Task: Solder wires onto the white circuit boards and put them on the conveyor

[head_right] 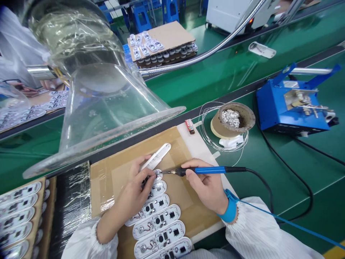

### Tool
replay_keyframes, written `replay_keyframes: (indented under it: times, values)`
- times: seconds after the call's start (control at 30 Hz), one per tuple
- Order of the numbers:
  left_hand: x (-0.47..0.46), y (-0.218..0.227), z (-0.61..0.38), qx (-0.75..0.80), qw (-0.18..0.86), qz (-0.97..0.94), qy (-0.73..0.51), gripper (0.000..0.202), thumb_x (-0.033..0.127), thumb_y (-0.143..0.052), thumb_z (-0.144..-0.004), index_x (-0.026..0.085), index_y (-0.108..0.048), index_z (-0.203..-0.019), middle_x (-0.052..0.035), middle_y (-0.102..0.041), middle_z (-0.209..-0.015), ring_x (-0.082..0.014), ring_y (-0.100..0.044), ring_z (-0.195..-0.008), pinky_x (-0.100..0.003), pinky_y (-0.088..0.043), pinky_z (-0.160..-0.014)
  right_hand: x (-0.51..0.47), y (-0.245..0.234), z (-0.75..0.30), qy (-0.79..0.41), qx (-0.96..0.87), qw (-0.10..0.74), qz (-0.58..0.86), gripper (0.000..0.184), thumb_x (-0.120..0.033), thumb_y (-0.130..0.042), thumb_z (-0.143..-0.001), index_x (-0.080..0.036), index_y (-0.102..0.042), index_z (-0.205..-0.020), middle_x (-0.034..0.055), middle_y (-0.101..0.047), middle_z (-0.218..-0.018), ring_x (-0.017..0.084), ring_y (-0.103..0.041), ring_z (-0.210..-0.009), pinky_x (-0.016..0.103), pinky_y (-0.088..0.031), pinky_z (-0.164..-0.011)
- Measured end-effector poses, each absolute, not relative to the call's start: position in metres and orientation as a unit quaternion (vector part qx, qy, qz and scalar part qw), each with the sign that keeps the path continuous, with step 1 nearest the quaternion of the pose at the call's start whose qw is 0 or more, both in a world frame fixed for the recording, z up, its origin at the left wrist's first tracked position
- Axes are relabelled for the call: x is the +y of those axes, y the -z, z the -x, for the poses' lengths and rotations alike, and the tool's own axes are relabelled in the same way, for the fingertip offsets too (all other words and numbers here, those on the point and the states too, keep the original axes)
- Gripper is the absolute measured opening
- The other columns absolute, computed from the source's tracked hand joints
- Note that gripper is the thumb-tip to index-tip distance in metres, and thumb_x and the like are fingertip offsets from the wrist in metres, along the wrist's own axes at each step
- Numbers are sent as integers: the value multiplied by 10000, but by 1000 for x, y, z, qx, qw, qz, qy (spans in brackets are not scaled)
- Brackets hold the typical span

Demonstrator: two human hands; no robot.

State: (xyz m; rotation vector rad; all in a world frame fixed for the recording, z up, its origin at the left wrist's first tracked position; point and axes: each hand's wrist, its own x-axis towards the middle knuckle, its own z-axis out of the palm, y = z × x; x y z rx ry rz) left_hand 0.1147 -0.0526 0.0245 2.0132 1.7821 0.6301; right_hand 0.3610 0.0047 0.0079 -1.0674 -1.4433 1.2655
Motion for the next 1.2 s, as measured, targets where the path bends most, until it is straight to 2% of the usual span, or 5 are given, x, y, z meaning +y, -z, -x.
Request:
replay_keyframes:
  times: [0.23,0.47,0.73,1.2]
  values:
    - [-51,-28,-115,602,141,-765,-181,159,91,-496,-1036,208,-580,-968,-160,-511,-1445,-322,-585,-1284,-531,-605,-948,4,-10,-359,-506,-598,450,429,153,-335,-682,-995,-229,-788,-966,44,-723,-788,181,-659,-624,265,-493,-477]
    - [-50,-29,-116,580,95,-797,-138,261,-48,-509,-945,210,-529,-985,-177,-459,-1493,-356,-526,-1354,-610,-575,-1007,6,-13,-358,-507,-606,454,411,113,-244,-674,-973,-228,-786,-969,37,-756,-836,162,-678,-624,256,-560,-537]
    - [-48,-30,-114,570,76,-808,-126,223,-16,-547,-958,197,-541,-1023,-181,-434,-1501,-358,-528,-1331,-591,-591,-1006,8,-18,-357,-499,-622,461,390,159,-146,-656,-949,-236,-781,-991,9,-767,-848,131,-699,-659,219,-592,-631]
    - [-47,-28,-112,563,70,-811,-142,206,-26,-508,-965,178,-540,-980,-190,-445,-1492,-354,-544,-1316,-569,-608,-979,7,-14,-358,-495,-628,458,388,168,-143,-655,-956,-243,-778,-1008,7,-780,-889,128,-720,-701,198,-601,-648]
